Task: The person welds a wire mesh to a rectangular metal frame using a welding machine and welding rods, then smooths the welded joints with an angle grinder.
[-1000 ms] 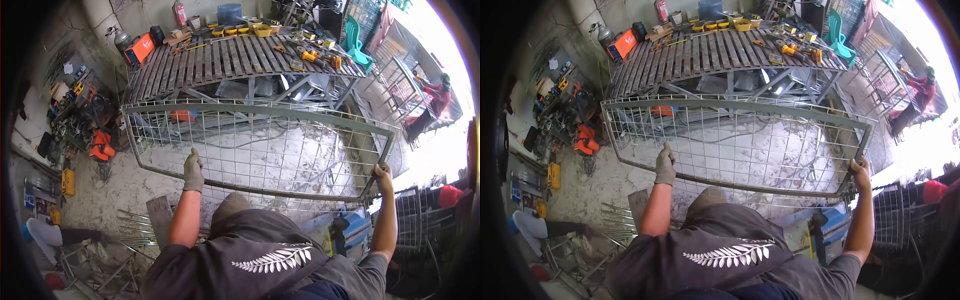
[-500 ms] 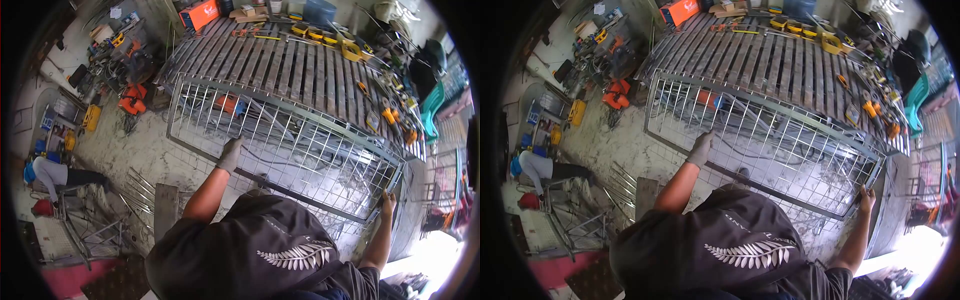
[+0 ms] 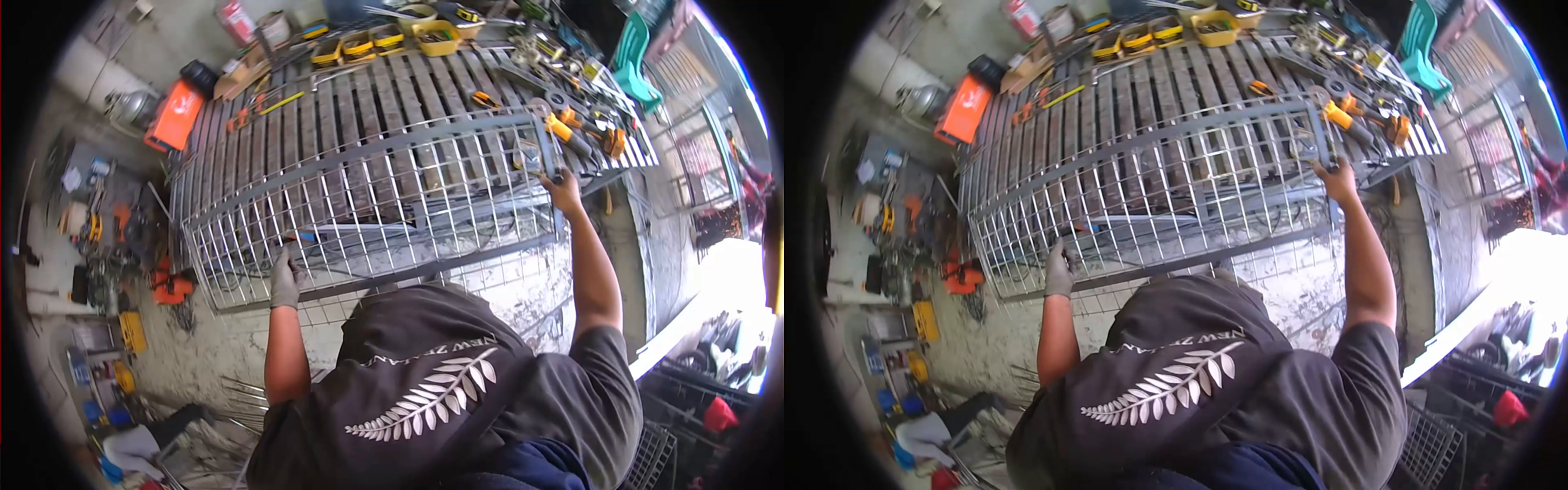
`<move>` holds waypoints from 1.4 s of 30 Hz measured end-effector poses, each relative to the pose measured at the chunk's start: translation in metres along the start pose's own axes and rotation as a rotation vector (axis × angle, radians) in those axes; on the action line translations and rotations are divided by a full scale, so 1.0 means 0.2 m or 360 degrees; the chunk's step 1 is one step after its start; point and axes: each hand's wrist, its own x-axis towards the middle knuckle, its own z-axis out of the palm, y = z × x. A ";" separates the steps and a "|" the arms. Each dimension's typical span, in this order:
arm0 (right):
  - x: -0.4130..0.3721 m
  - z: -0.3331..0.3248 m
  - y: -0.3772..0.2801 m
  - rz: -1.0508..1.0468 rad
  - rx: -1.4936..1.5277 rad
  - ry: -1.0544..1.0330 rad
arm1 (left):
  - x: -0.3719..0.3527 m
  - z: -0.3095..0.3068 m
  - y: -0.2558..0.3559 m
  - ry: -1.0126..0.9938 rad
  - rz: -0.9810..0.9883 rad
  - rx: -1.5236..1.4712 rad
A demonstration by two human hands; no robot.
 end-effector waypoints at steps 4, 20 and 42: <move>0.28 0.13 -0.03 0.0023 -0.0145 -0.0037 | 0.19 0.07 0.01 0.0261 -0.0016 0.0092; 0.96 0.86 -0.49 0.0223 -0.0215 -0.0132 | 1.15 0.07 0.53 0.0078 -0.0155 0.0295; 1.28 1.24 -0.62 0.0099 -0.0401 -0.0052 | 1.77 0.23 0.75 0.0126 -0.0408 0.0473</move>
